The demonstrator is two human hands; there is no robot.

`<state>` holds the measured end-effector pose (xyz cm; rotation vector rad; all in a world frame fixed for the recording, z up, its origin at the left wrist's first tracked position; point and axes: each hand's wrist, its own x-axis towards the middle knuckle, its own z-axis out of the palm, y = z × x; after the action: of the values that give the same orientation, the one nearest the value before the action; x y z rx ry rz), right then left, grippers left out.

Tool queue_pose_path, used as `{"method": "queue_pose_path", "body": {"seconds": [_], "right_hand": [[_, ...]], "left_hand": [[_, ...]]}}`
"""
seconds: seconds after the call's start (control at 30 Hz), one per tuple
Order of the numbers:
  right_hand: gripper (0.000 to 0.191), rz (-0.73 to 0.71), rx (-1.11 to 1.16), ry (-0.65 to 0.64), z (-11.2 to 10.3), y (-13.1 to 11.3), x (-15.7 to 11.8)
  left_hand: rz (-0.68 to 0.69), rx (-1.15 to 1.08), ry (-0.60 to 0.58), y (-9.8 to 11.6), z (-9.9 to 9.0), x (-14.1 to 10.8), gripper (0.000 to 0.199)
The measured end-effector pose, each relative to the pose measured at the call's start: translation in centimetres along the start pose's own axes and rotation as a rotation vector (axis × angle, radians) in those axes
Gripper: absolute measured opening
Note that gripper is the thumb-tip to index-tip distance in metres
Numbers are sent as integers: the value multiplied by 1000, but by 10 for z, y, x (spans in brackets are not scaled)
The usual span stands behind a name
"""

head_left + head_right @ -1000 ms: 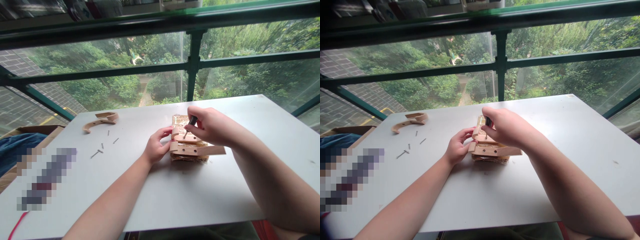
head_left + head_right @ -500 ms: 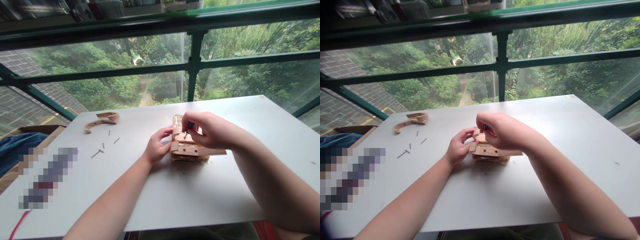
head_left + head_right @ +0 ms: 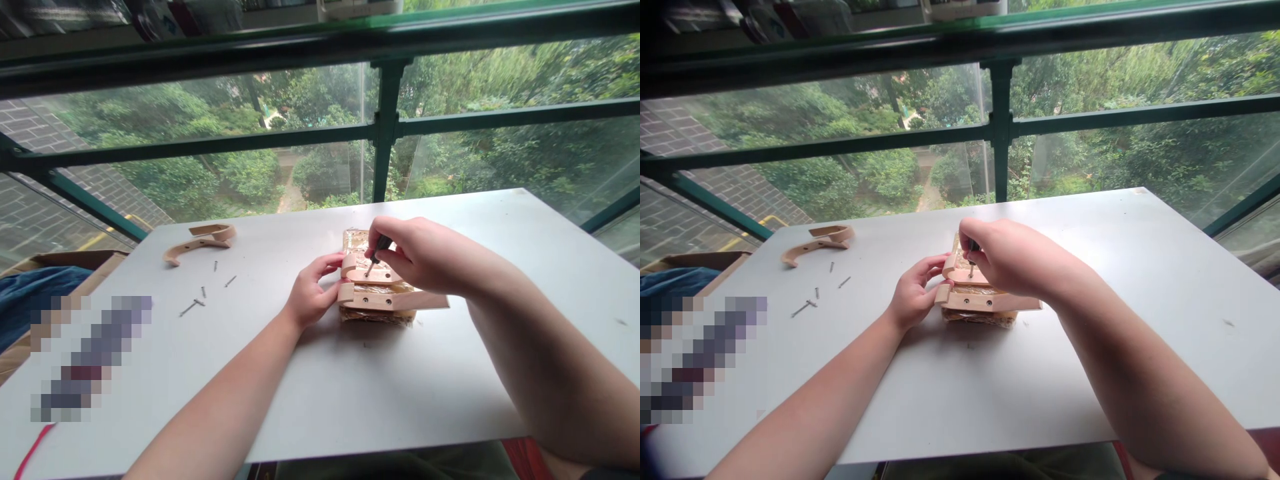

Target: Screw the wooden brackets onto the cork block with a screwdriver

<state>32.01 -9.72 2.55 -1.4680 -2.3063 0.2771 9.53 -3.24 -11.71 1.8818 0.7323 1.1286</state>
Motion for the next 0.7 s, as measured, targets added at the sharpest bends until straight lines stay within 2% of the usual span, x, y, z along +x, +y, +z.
{"method": "queue_pose_path", "body": {"seconds": [0.23, 0.43, 0.7], "right_hand": [[14, 75, -166, 78, 4, 5, 4], [20, 74, -136, 110, 10, 6, 4], [15, 29, -130, 155, 4, 3, 1]], "left_hand": [[5, 4, -9, -4, -2, 0, 44], [17, 4, -15, -1, -2, 0, 44], [12, 18, -7, 0, -2, 0, 44]]}}
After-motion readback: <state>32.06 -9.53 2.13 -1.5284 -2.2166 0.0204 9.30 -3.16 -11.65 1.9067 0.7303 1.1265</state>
